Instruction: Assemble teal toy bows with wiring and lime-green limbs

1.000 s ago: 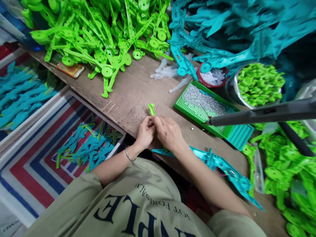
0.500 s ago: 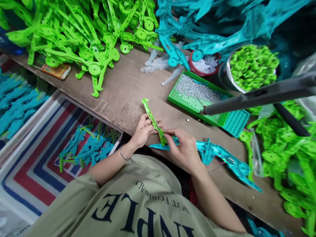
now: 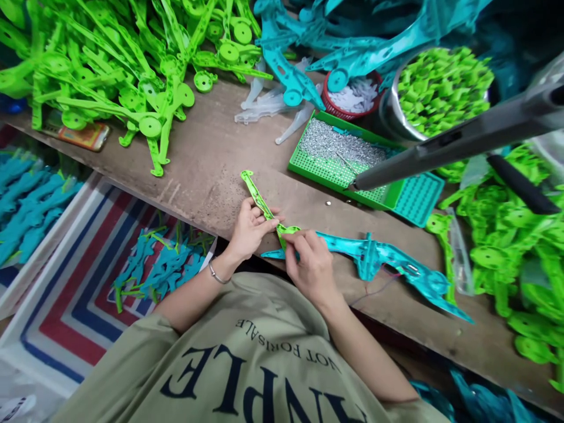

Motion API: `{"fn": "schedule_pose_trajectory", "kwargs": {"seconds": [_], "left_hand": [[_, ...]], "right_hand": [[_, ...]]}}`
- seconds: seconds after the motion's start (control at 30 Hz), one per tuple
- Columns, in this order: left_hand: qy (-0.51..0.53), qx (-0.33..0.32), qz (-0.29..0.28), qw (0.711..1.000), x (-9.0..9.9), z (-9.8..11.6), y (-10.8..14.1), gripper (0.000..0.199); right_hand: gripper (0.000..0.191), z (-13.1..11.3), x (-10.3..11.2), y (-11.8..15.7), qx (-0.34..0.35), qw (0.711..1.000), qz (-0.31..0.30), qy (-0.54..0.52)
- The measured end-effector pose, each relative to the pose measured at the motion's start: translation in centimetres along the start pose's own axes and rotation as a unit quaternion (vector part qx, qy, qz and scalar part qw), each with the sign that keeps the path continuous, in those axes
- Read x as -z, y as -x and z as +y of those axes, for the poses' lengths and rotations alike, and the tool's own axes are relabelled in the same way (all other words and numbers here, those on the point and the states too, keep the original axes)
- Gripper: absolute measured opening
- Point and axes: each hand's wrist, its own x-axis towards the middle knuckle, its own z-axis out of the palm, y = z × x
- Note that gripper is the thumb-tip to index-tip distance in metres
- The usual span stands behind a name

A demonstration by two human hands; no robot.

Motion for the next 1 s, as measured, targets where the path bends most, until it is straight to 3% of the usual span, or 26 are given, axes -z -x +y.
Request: {"fn": "schedule_pose_trajectory", "kwargs": {"seconds": [0.17,0.47,0.57,0.8,1.0], "left_hand": [[-0.011,-0.005,0.01,1.0,-0.2,-0.1,0.0,0.07],[0.0,0.02,-0.004,1.0,0.0,0.2,0.1,0.068],[0.016,0.034,-0.005,0.999,0.0,0.4,0.1,0.061],[-0.011,-0.004,-0.005,1.0,0.2,-0.3,-0.2,0.075],[-0.036,-0.018,0.009,0.999,0.2,-0.5,-0.2,0.074]], "right_hand": [[0.007,0.4,-0.3,-0.5,-0.039,0.997,0.027,-0.056],[0.016,1.5,-0.6,-1.5,-0.078,0.996,0.034,-0.029],[0.017,1.6,-0.7,-1.5,-0.076,0.996,0.027,-0.029],[0.019,2.1,-1.0,-1.1,-0.068,0.998,0.002,-0.011],[0.016,2.0,-1.0,-1.2,-0.042,0.999,0.028,0.002]]}}
